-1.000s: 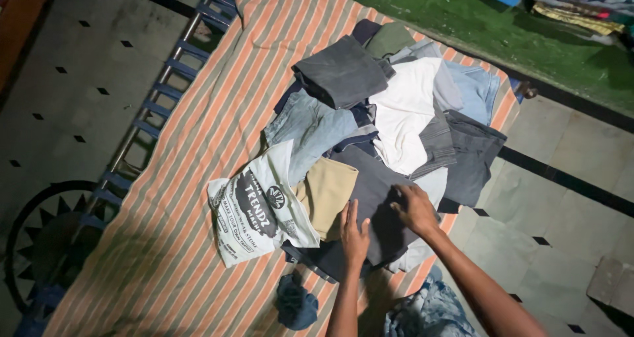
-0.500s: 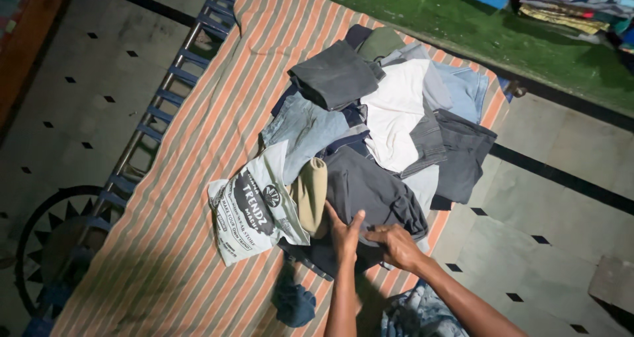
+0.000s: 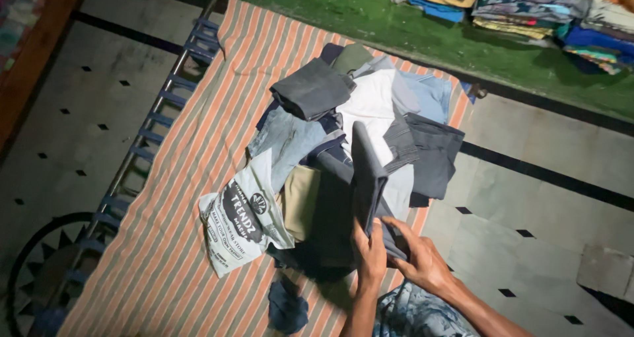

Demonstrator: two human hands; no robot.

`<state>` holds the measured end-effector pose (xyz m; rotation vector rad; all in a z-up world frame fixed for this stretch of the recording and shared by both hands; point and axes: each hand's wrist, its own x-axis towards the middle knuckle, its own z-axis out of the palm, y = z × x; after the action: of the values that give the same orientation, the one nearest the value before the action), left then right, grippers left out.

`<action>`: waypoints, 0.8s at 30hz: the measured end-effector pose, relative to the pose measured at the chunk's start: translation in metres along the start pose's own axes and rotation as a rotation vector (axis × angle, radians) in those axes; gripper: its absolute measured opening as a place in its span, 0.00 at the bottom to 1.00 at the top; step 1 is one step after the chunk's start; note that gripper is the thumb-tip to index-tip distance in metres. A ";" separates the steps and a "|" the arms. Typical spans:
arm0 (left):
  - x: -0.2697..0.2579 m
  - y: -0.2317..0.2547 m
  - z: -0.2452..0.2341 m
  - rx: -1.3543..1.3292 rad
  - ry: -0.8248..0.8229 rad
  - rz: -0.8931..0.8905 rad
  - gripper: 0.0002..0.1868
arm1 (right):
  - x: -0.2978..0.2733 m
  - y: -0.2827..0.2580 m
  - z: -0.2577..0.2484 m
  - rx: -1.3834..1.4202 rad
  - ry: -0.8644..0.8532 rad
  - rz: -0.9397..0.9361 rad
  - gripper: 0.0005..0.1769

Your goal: The person sorts various garments on a bed, unfolding a blue pair of trousers to flatten it and then folding a pair of beige trousers and placing them into a shelf.

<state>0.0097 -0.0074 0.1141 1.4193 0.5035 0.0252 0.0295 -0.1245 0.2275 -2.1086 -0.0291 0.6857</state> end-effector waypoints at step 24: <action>-0.119 0.124 0.135 0.243 -0.231 0.804 0.62 | -0.093 -0.011 -0.168 1.502 0.518 -0.299 0.19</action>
<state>-0.0152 -0.1495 0.2776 1.7583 -0.2864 0.4514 0.0344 -0.2687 0.3542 -0.7212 0.3436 -0.1188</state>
